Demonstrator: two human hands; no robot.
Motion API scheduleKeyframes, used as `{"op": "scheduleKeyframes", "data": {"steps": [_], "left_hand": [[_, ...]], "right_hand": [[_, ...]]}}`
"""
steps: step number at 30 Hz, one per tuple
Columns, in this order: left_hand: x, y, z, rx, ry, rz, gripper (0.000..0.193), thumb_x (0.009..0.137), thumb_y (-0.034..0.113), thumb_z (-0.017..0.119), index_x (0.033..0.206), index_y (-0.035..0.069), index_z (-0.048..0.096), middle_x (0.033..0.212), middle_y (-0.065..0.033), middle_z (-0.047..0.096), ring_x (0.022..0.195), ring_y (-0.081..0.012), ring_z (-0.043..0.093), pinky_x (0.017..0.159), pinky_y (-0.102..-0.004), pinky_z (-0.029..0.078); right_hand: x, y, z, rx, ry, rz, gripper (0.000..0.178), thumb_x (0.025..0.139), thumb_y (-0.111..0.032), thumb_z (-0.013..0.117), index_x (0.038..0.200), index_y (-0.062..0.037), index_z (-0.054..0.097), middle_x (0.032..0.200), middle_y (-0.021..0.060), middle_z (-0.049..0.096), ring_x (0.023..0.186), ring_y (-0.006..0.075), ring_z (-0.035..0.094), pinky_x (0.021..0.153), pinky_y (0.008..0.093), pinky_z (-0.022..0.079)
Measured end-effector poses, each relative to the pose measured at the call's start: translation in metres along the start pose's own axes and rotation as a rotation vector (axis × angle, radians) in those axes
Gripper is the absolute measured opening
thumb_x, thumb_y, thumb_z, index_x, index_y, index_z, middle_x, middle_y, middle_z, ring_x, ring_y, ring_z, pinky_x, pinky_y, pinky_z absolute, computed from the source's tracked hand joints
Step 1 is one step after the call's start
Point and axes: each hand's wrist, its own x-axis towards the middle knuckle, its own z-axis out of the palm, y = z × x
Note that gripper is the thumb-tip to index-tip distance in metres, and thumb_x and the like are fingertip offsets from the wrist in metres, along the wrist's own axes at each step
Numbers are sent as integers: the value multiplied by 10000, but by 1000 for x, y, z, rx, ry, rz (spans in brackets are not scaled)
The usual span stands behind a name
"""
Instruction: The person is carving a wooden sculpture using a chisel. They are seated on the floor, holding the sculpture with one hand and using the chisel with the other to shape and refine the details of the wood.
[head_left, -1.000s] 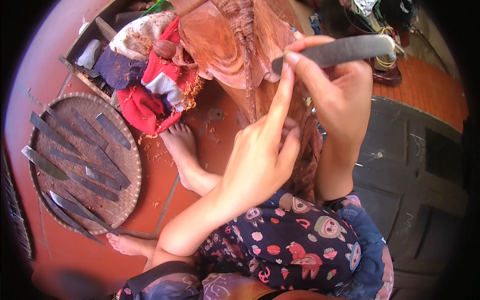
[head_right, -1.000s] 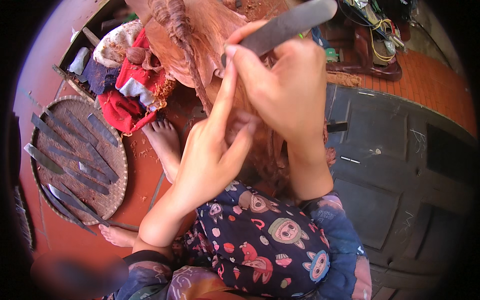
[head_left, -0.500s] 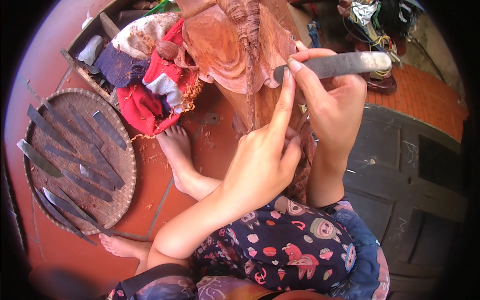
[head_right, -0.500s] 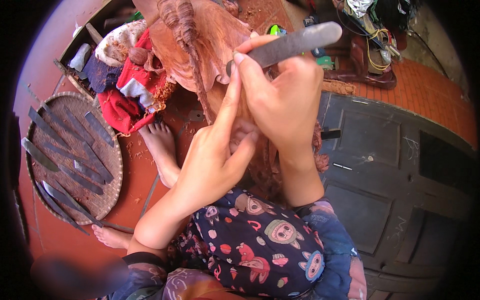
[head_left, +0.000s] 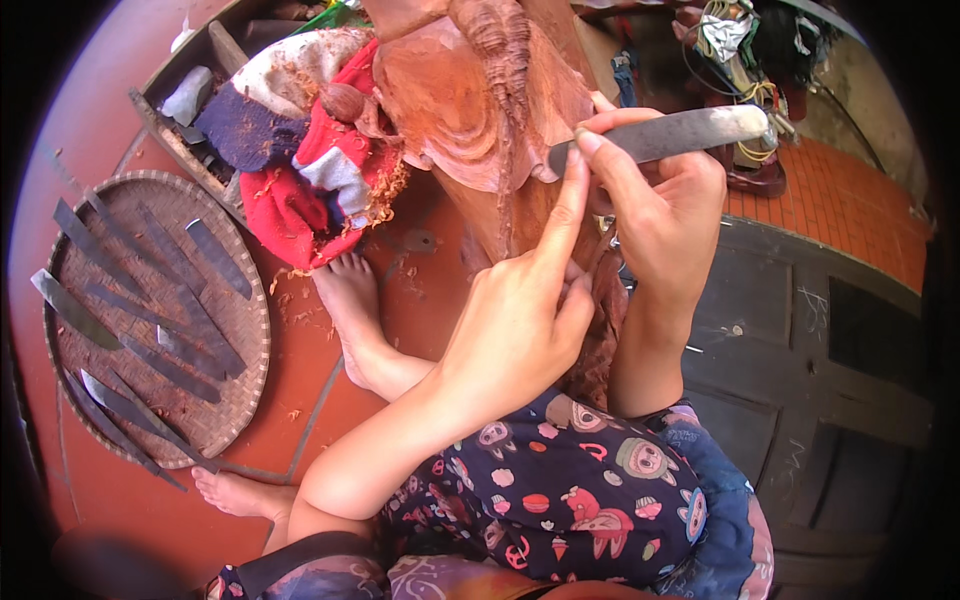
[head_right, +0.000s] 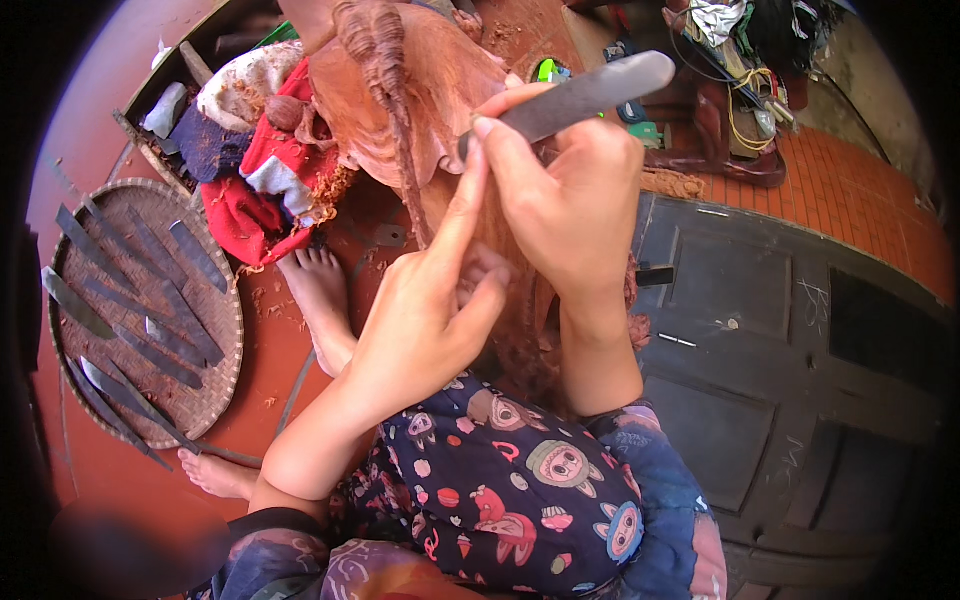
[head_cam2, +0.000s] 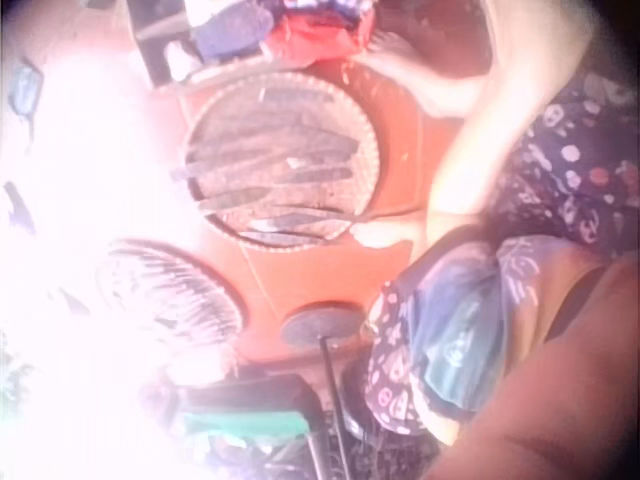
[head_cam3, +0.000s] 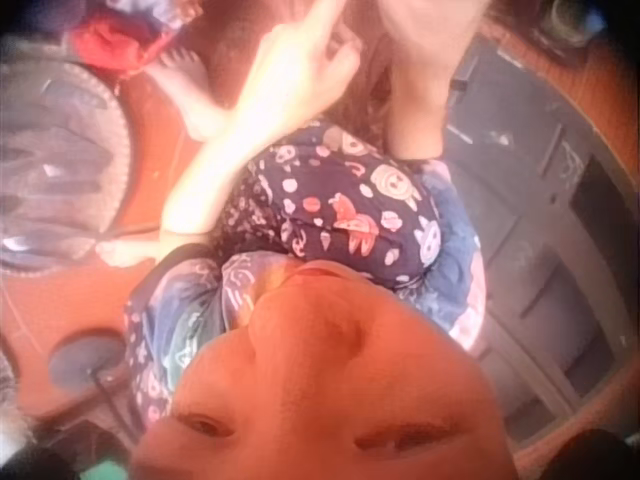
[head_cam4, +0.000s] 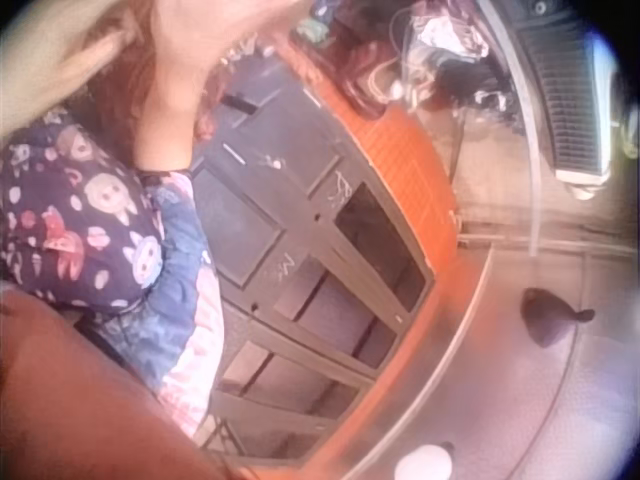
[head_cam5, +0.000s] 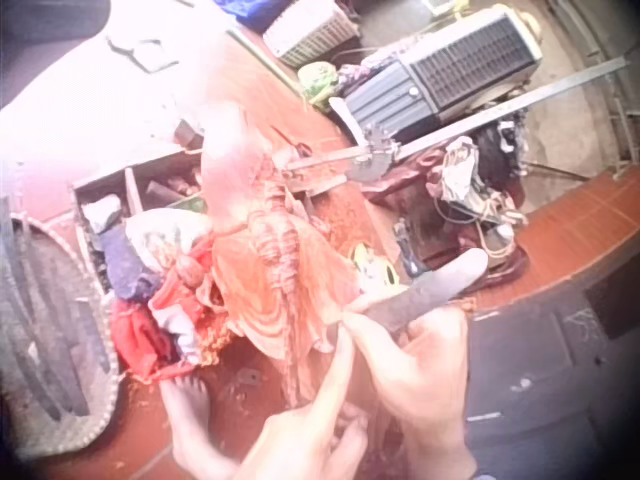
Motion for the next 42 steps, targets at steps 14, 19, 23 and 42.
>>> {"op": "scheduleKeyframes", "data": {"steps": [14, 19, 23, 42], "left_hand": [[1, -4, 8, 21, 17, -12, 867, 860, -36, 564, 1613, 72, 147, 840, -188, 703, 754, -338, 724, 711, -394, 564], [3, -6, 8, 57, 82, 106, 875, 864, -31, 563, 1619, 97, 138, 854, -185, 707, 743, -331, 722, 694, -384, 564], [2, -7, 10, 11, 35, 8, 871, 849, -13, 553, 1610, 82, 140, 837, -264, 669, 767, -445, 676, 689, -504, 537], [2, -5, 12, -4, 47, -3, 884, 863, -11, 573, 1616, 94, 123, 915, -232, 712, 820, -406, 714, 758, -445, 565]], "right_hand": [[5, 0, -9, -88, -68, -18, 87, 906, 21, 685, 975, 73, 696, 847, 63, 716, 757, 78, 648, 938, 290, 533], [7, -2, -10, 41, -16, 20, 95, 913, 17, 686, 988, 74, 697, 842, 55, 711, 751, 75, 644, 778, 212, 525], [5, -2, -10, -93, -109, -11, 102, 914, 3, 693, 995, 65, 701, 849, 53, 712, 741, 68, 642, 711, 198, 519], [9, -14, -12, -83, -134, 34, 84, 916, -10, 694, 967, 56, 707, 819, 42, 702, 737, 64, 628, 686, 189, 507]]}}
